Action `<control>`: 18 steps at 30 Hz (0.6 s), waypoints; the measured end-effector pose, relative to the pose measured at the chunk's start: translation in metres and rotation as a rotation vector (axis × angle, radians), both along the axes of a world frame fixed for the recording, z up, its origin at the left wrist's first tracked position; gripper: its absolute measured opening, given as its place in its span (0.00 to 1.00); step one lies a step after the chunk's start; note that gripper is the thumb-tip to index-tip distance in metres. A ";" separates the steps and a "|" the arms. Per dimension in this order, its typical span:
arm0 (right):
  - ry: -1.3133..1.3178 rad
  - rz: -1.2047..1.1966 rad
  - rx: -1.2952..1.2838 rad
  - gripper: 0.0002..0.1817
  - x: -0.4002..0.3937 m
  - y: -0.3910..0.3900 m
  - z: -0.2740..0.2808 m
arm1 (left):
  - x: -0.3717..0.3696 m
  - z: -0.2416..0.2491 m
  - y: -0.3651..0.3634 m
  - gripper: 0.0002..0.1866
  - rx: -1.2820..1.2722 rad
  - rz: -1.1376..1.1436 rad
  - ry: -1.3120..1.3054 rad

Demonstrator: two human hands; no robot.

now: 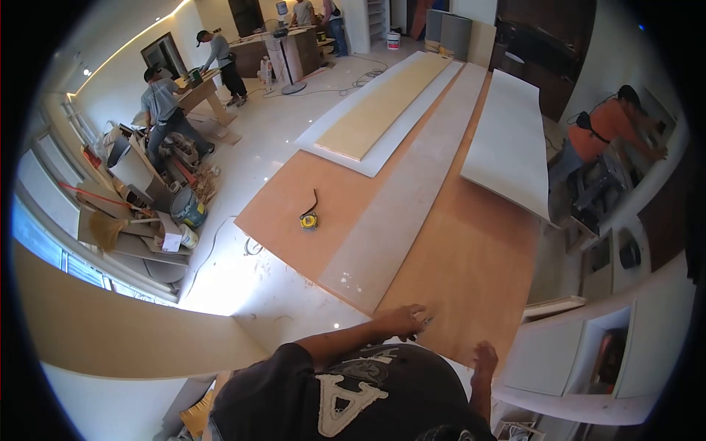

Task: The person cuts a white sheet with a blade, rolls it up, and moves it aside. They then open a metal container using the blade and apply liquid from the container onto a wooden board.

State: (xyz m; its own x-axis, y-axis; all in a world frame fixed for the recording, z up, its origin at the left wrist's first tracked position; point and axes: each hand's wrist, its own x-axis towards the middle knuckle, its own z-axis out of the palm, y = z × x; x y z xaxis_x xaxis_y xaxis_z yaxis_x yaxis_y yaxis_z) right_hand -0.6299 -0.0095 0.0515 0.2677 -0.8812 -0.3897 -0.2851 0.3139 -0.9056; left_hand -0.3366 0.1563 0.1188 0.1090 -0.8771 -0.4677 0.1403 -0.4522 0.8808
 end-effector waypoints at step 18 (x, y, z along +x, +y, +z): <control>0.055 -0.016 0.030 0.09 0.076 0.003 -0.077 | 0.175 -0.084 0.043 0.31 0.078 0.172 -1.332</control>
State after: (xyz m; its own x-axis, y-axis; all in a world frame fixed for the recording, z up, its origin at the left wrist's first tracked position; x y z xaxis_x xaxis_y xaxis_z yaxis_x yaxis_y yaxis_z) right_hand -0.5541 -0.0063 -0.0257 0.2309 -0.8730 -0.4296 -0.3284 0.3457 -0.8790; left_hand -0.1613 0.1992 0.0344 0.6214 -0.7828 0.0319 -0.7368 -0.5701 0.3634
